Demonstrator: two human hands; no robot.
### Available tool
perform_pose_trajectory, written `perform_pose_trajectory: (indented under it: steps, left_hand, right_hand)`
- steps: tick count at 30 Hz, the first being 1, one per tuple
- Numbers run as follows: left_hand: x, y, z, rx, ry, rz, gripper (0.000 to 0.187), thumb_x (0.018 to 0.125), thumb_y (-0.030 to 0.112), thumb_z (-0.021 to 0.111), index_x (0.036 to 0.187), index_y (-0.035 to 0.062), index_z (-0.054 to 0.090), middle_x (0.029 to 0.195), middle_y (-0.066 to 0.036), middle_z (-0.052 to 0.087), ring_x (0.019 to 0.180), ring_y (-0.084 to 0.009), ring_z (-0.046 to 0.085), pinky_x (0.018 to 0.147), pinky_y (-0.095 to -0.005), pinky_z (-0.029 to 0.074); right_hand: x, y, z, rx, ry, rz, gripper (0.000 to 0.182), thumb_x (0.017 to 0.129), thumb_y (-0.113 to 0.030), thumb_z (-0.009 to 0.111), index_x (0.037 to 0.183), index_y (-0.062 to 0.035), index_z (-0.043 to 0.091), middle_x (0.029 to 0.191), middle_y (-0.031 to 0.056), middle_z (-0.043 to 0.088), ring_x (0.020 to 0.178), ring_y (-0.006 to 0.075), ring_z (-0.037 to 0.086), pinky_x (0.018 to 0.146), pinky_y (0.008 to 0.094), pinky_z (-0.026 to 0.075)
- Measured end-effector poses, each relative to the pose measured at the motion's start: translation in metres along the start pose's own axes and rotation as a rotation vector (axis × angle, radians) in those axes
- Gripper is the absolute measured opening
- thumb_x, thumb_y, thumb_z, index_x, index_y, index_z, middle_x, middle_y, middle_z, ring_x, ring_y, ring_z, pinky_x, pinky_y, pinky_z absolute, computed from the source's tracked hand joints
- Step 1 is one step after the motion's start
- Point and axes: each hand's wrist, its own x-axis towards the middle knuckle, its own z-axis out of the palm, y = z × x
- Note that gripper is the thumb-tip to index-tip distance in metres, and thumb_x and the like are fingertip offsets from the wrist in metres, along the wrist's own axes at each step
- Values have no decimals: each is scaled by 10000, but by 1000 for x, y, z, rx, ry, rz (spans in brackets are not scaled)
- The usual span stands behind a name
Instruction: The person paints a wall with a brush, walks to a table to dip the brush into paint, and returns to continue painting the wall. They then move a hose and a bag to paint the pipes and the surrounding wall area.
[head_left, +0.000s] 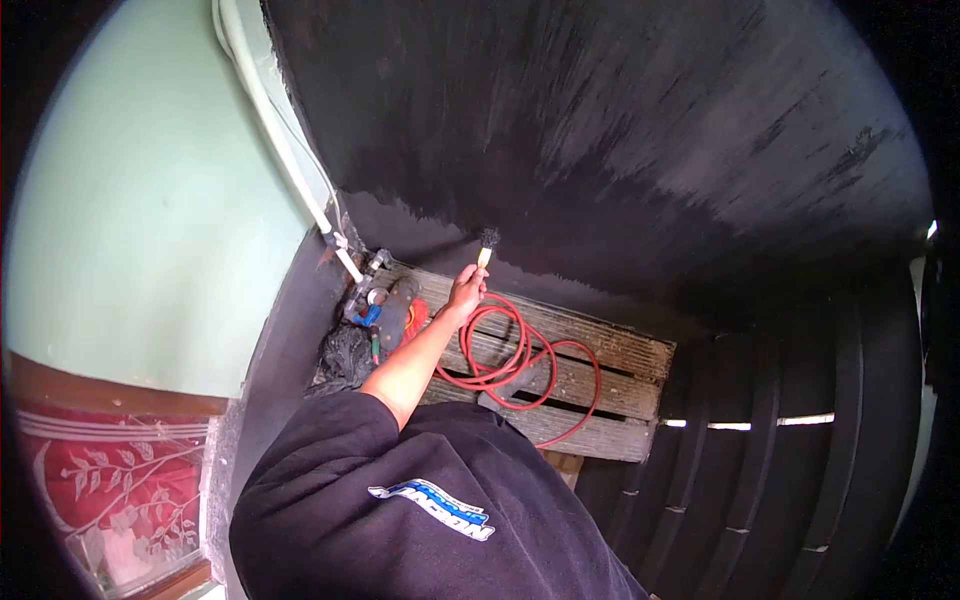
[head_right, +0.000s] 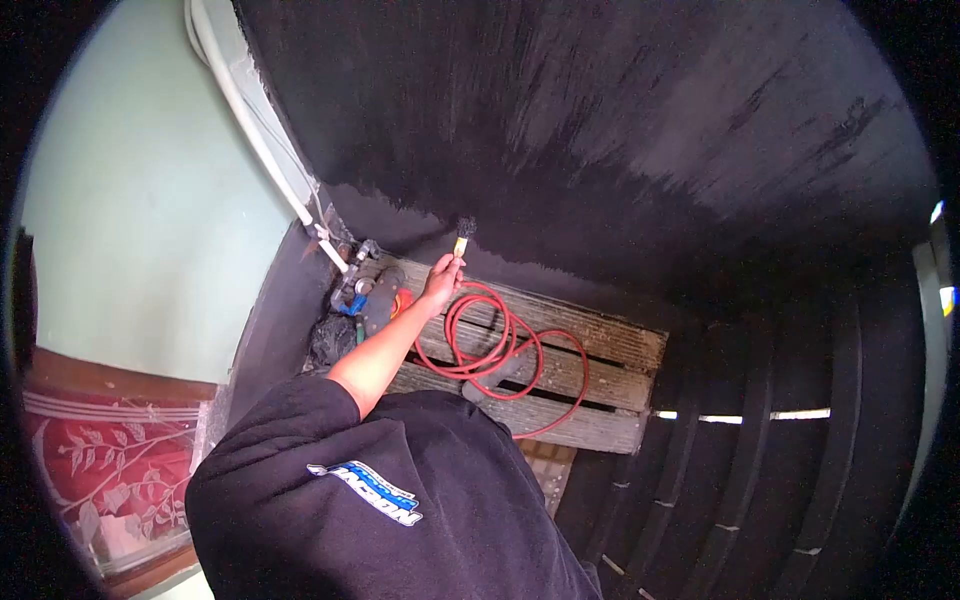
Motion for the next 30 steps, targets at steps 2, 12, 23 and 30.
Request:
perform_pose_trajectory:
  steps: [2,12,23,30]
  left_hand:
    - [17,-5,1,7,1,-13,204,999,293,423,921,141,536,619,41,461,498,-46,404,401,-206,312]
    - [47,-33,-16,118,103,-549,227,968,300,458,861,117,539,604,5,422,430,-84,336,339,-251,230]
    - [16,2,15,314,369,286,240,914,255,531,834,34,580,653,-57,543,631,-171,499,603,-325,397]
    - [36,-18,13,369,372,293,247,922,260,522,899,19,564,716,-124,569,672,-247,541,636,-354,424]
  right_hand:
    - [1,-10,1,21,28,-20,253,886,-271,575,958,-35,634,811,80,629,706,205,603,622,336,471]
    - [10,-55,19,105,85,-87,266,922,-219,517,994,16,618,828,113,641,776,230,614,650,345,481]
    - [24,-69,17,-132,92,-194,283,914,-222,524,996,23,640,887,122,668,837,247,629,727,351,476]
    - [40,-57,14,-166,88,-174,288,912,-227,525,1000,21,643,898,127,670,846,247,631,737,351,475]
